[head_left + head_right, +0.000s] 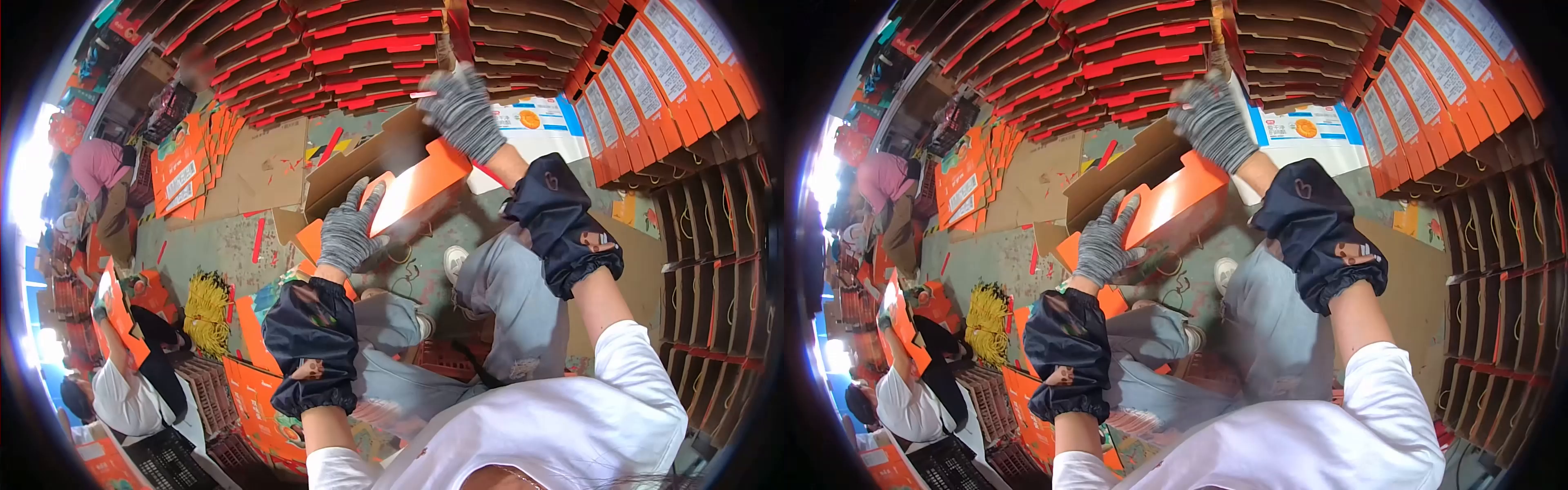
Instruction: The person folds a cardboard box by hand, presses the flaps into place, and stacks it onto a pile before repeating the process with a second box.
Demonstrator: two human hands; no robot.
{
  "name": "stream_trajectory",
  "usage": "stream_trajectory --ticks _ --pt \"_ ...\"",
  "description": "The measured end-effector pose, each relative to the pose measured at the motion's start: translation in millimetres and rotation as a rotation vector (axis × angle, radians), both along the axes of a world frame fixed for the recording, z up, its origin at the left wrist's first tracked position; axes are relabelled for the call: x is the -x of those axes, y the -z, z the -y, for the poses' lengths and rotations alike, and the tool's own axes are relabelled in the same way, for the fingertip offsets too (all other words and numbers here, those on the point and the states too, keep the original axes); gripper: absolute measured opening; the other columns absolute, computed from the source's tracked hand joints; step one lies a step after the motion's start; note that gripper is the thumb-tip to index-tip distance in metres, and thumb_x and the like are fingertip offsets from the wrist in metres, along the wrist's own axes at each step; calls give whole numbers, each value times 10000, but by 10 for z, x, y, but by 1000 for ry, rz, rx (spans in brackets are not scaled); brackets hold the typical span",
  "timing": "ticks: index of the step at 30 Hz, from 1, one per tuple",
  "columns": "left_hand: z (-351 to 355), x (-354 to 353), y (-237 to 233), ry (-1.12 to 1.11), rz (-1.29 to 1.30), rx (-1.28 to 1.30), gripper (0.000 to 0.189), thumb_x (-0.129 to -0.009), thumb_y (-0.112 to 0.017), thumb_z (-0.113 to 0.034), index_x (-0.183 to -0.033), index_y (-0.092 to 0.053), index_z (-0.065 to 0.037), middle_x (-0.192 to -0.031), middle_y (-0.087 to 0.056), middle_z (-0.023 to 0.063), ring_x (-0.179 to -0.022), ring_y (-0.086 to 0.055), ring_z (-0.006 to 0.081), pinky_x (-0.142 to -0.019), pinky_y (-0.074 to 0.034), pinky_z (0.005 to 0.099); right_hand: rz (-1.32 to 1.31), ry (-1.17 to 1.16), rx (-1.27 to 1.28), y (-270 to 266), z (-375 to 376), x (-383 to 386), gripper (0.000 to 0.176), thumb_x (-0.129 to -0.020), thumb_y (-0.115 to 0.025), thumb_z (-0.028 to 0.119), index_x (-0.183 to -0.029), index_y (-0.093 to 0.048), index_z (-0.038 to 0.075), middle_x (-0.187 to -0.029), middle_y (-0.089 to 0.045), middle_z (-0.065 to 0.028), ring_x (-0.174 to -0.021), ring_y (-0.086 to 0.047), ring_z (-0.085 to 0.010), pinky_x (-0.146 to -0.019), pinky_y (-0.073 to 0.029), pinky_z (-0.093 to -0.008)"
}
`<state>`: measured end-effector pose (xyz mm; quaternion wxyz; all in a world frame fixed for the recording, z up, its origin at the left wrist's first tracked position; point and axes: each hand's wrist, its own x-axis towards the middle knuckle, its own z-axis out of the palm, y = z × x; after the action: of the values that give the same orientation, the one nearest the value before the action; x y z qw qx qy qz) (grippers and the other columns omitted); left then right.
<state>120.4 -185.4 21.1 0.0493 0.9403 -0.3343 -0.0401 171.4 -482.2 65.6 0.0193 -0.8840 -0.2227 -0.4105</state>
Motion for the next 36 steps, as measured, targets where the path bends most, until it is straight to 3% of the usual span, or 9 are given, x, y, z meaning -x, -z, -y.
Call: stream_trajectory --ticks 3,5,9,11,14,23,26,30,36 --pt "31 85 -89 15 -142 -10 931 -662 -772 -402 -1466 -324 -260 -1518 -287 110 -1088 -579 329 -894 -483 422 -47 136 -367 190 135 -14 485 -771 -730 293 -1207 -561 165 -1226 -546 -68 -1201 -481 -266 -1068 -296 -456" --pt "17 107 84 85 -165 95 896 -703 -747 -398 -1474 -308 -273 -1530 -263 105 -1119 -563 345 -910 -480 419 -912 -375 -1601 695 147 -66 594 -880 -654 357 -1378 -441 113 -1356 -488 -48 -1287 -416 -221 -1113 -246 -378" --pt "-1 177 99 107 -218 135 849 -757 -702 -450 -1481 -299 -264 -1544 -227 112 -1258 -453 353 -997 -421 429 -1027 -568 -1118 1117 130 -155 558 -1000 -432 400 -1468 -329 115 -1476 -367 -69 -1318 -390 -195 -1035 -390 -311" --pt "-43 132 195 160 -105 196 830 -775 -678 -469 -1481 -301 -250 -1546 -219 115 -1315 -388 353 -1047 -375 439 -1354 -660 -1803 667 22 33 618 -985 -455 400 -1504 -243 141 -1546 -257 -88 -1394 -299 -226 -1141 -238 -306" --pt "-40 88 192 156 -15 146 813 -796 -622 -557 -1473 -325 -220 -1539 -230 146 -1357 -321 366 -1102 -284 446 -911 -251 -762 1217 79 -71 683 -925 -582 315 -1489 -252 116 -1452 -394 -148 -1328 -395 -308 -1077 -332 -361" --pt "-73 121 -260 153 575 322 592 -844 -591 -414 -1363 -470 -157 -1435 -403 147 -1351 -338 337 -1123 -186 526 -822 -261 -1027 1446 245 -187 493 -851 -662 167 -1286 -442 86 -1235 -497 -97 -1173 -457 -203 -1015 -360 -313" --pt "-534 -34 -425 -481 976 341 499 -910 -559 -377 -1343 -493 -139 -1407 -461 70 -1304 -399 255 -1106 -249 466 -884 -252 -1108 1455 284 -164 424 -833 -681 129 -1211 -493 85 -1147 -526 -52 -1085 -482 -164 -958 -393 -296" --pt "-992 -271 542 -903 -345 1783 392 -984 -475 -331 -1281 -535 -81 -1245 -558 46 -1136 -490 164 -992 -387 309 -1069 -366 -1374 1325 127 -119 348 -839 -671 105 -1153 -523 82 -1068 -559 -18 -1011 -506 -118 -893 -416 -266" --pt "-710 69 438 -820 -620 1615 452 -946 -520 -430 -1232 -565 -83 -1127 -578 44 -1041 -514 134 -912 -440 289 -1082 -413 -1499 1278 397 44 308 -859 -617 60 -1164 -574 63 -1104 -594 -13 -1034 -546 -133 -920 -425 -277"
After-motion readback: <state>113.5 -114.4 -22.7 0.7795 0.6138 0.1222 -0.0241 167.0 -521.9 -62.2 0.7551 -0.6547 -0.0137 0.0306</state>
